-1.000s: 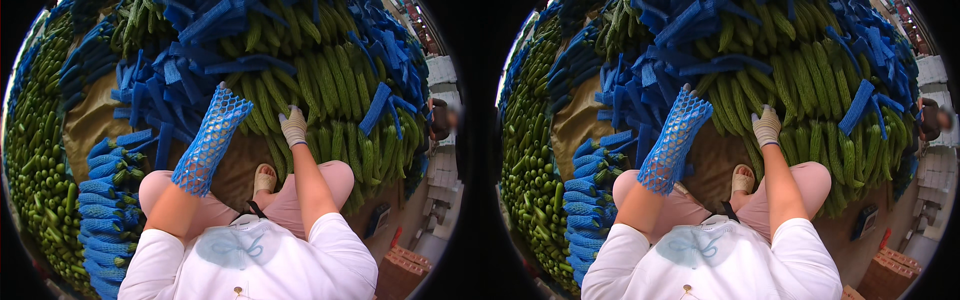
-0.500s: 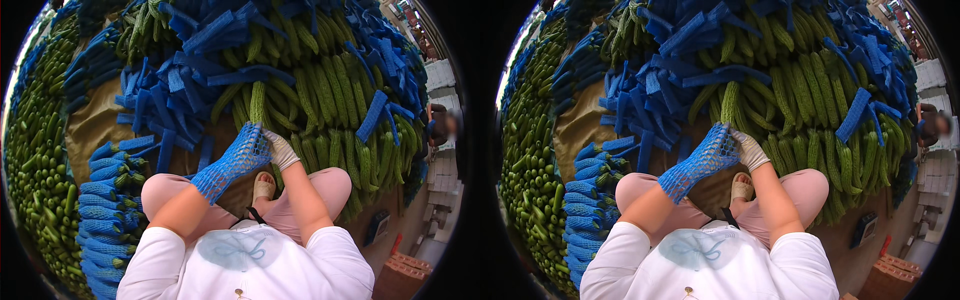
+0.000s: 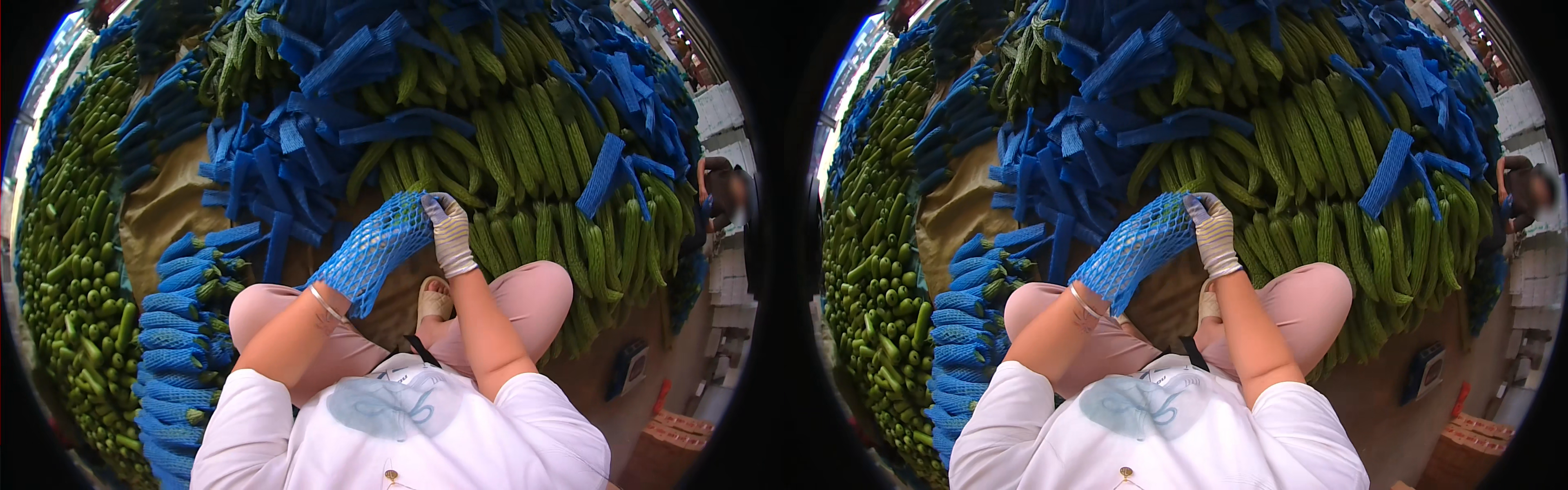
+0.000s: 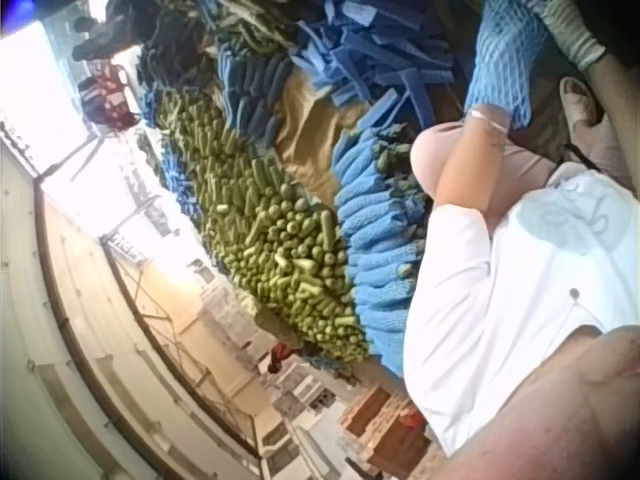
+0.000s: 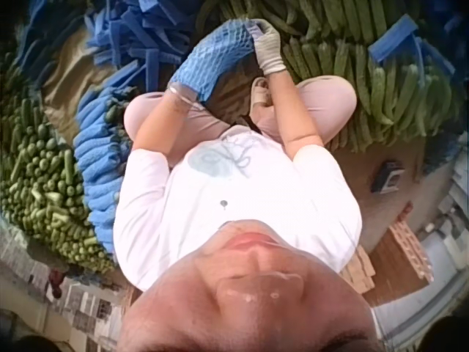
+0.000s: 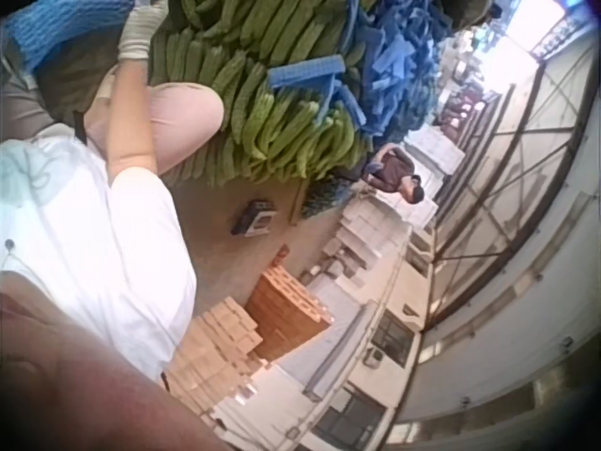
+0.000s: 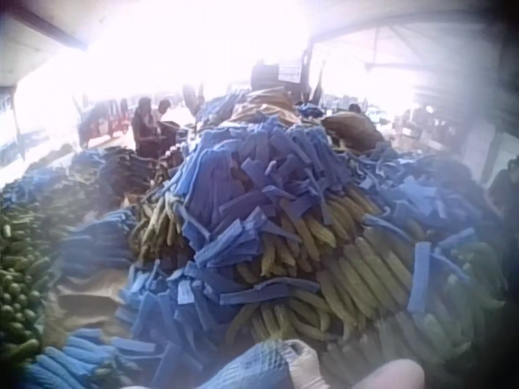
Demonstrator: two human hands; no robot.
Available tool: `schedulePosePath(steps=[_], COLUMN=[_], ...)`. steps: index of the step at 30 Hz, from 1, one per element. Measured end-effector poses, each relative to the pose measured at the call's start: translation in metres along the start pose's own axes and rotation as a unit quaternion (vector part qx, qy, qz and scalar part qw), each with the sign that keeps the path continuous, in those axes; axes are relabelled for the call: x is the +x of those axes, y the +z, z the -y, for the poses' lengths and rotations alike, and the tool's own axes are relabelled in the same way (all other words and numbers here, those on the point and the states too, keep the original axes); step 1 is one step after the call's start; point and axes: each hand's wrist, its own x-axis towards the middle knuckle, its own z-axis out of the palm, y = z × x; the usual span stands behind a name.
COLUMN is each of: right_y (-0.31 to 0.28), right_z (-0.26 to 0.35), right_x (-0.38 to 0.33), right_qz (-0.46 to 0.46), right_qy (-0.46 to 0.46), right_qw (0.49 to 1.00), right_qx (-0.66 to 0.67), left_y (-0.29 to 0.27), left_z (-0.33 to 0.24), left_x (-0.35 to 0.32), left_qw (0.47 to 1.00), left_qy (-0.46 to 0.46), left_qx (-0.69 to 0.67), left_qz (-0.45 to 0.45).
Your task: Picking bitter melons and sliding them into blue protective mesh sleeves before placing them in a pile.
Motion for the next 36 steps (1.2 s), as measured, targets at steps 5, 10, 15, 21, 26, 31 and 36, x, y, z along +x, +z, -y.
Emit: schedulePosePath(steps=[5,10,15,21,26,31,36], right_y=[-0.066,-0.057,-0.043,-0.011,0.019,-0.012,-0.064], right_z=[-0.026,-0.007,0.015,0.076,0.108,0.085,0.074], right_x=[0.049,0.018,-0.019,-0.067,-0.098,-0.059,-0.043], right_qz=[-0.119,-0.181,0.043,0.176,0.315,0.244,0.17], right_qy=[0.017,0.121,0.24,0.136,0.021,-0.105,-0.066], right_qw=[0.991,0.976,0.913,0.971,0.946,0.953,0.964], right_qx=[-0.062,-0.004,0.326,0.085,-0.079,-0.145,-0.194], left_y=[0.085,0.094,0.111,0.11,0.104,0.058,-0.04], left_z=[-0.059,-0.046,-0.028,-0.055,-0.059,-0.136,-0.184], left_x=[-0.04,-0.055,-0.069,-0.095,-0.1,-0.185,-0.315], left_qw=[0.997,0.958,0.815,0.955,0.968,0.867,0.664], left_qy=[-0.038,0.028,0.103,0.122,0.184,0.377,0.428], left_qx=[-0.046,0.278,0.56,0.223,0.049,-0.005,0.118], left_qz=[-0.048,-0.064,0.105,-0.152,-0.165,-0.325,-0.602])
